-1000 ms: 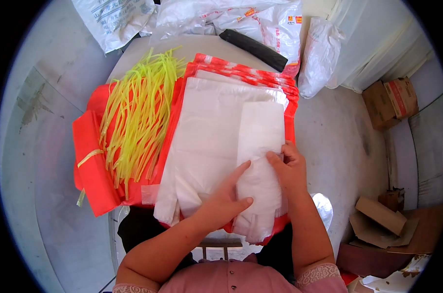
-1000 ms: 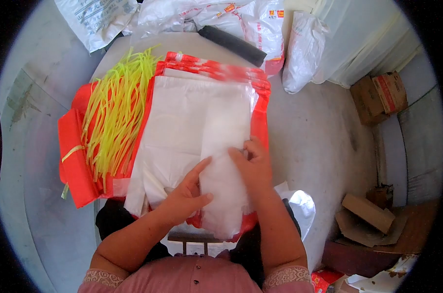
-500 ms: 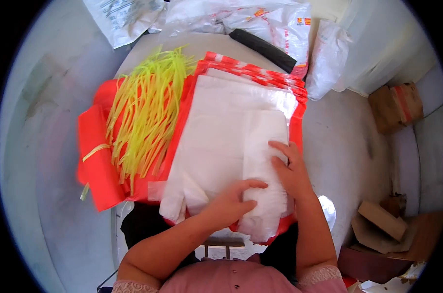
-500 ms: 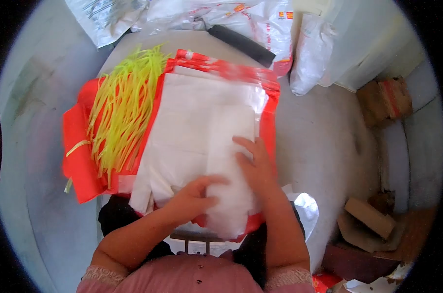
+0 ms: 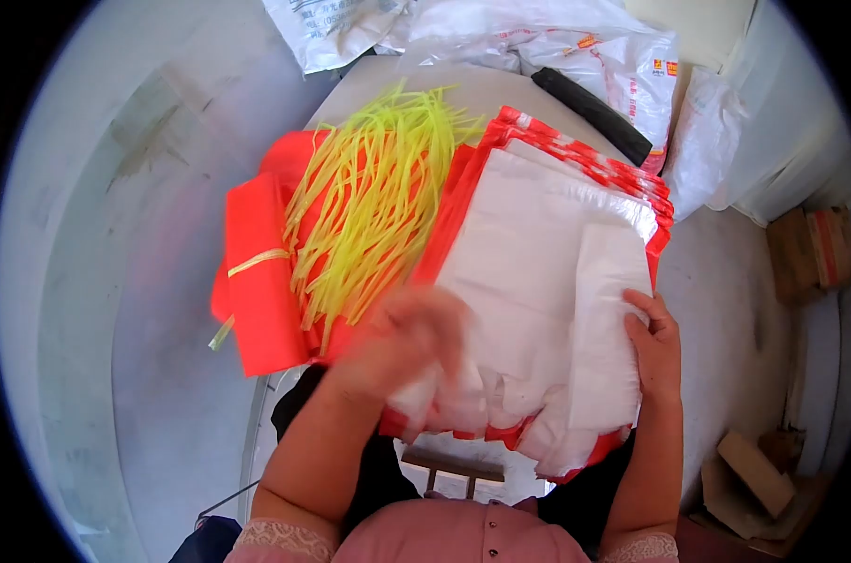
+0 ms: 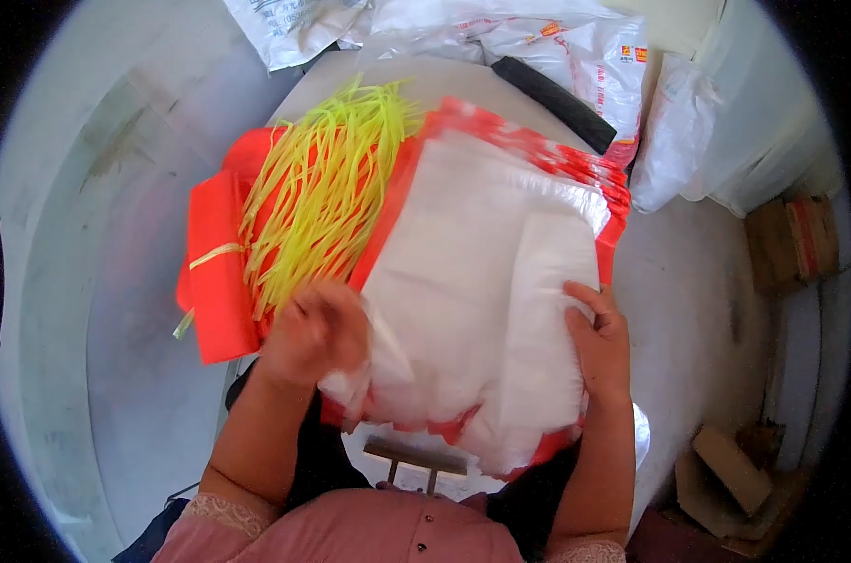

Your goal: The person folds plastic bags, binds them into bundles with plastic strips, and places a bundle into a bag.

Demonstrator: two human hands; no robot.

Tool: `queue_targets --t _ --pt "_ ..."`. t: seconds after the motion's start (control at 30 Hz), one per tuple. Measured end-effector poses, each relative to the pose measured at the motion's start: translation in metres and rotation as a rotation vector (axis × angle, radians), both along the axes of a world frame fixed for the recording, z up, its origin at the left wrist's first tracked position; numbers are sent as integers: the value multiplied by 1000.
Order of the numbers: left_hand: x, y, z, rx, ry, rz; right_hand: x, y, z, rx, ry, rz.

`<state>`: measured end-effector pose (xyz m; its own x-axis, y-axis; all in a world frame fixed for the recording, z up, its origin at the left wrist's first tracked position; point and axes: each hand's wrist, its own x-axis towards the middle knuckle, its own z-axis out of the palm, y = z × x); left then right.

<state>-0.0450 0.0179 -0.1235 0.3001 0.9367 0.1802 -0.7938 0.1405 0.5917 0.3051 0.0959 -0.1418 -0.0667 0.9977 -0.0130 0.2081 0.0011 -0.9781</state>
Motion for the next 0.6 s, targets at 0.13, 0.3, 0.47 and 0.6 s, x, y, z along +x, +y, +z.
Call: queue_targets --t 0.13,0.3,0.47,0.6 --pt "-44 37 -10 -399 543 693 2 4 -4 91 -200 28" --pt "-54 40 -26 -184 1616 569 -1 3 -5 98 -115 8" --pt "-60 49 -74 -24 2159 573 -2 4 -4 100 -122 7" --pt "-57 57 -74 -128 2250 493 -1 4 -5 92 -105 28"
